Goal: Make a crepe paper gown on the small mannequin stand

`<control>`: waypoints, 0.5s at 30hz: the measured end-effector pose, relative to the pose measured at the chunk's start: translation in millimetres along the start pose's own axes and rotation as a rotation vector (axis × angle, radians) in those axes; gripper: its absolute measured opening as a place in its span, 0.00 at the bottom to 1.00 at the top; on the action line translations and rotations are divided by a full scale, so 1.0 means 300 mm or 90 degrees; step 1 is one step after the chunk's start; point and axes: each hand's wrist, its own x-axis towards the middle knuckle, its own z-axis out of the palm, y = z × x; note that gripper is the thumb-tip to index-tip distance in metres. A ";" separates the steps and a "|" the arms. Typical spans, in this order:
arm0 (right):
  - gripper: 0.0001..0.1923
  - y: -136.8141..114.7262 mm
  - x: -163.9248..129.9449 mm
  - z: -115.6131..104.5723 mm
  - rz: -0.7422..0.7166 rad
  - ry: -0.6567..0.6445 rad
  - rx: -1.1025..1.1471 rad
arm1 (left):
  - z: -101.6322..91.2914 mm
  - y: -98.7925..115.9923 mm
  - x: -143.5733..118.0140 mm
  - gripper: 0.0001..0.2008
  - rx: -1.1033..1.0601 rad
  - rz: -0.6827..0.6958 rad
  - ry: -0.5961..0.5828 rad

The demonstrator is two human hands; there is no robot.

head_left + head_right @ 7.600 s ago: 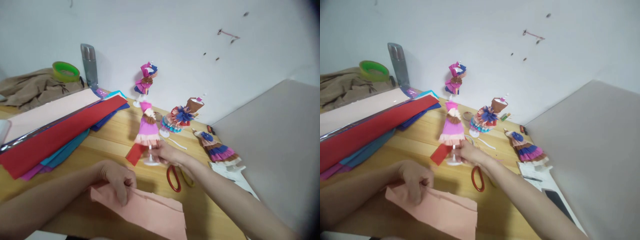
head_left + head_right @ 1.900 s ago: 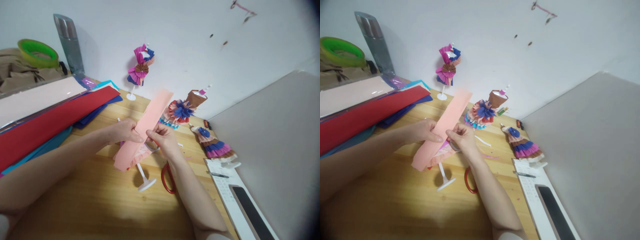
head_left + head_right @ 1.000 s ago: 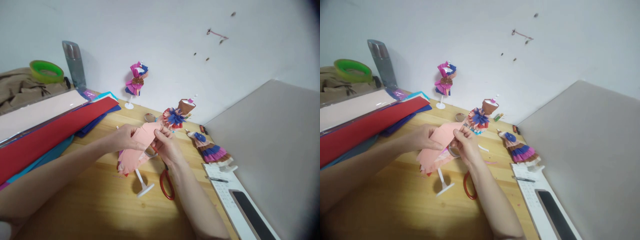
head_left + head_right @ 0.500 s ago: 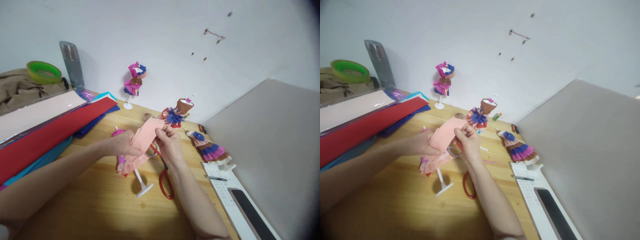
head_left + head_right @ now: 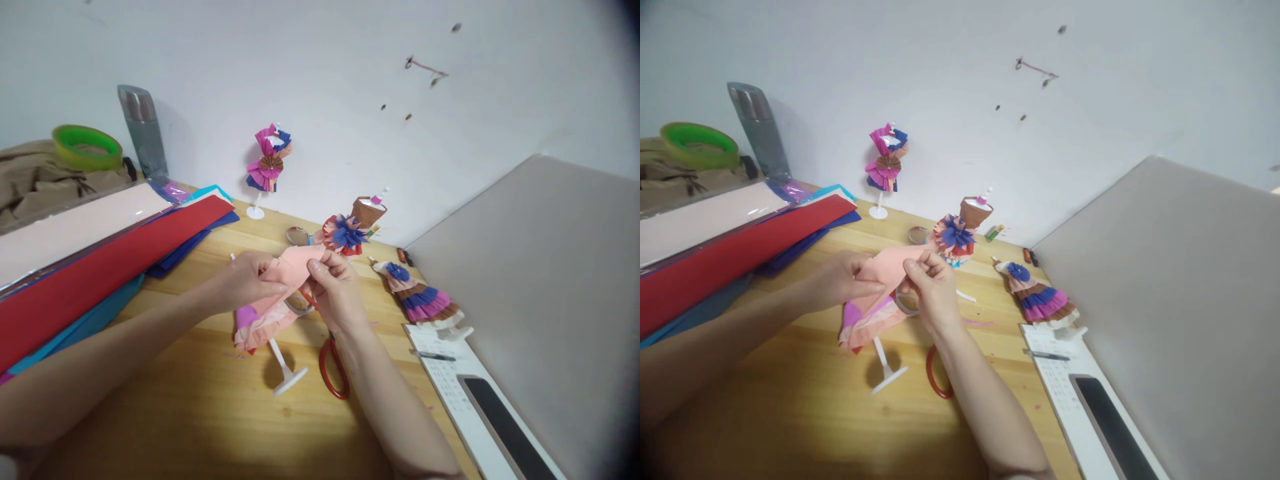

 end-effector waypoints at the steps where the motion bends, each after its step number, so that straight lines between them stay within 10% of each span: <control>1: 0.19 -0.002 -0.001 0.001 0.016 -0.005 0.007 | -0.004 0.002 0.001 0.07 0.029 0.047 0.009; 10: 0.16 -0.015 -0.017 0.003 0.127 -0.073 0.090 | -0.055 0.009 0.016 0.08 0.163 0.350 0.066; 15: 0.15 -0.010 -0.021 0.005 0.175 -0.098 0.109 | -0.067 0.004 0.026 0.04 0.163 0.375 0.018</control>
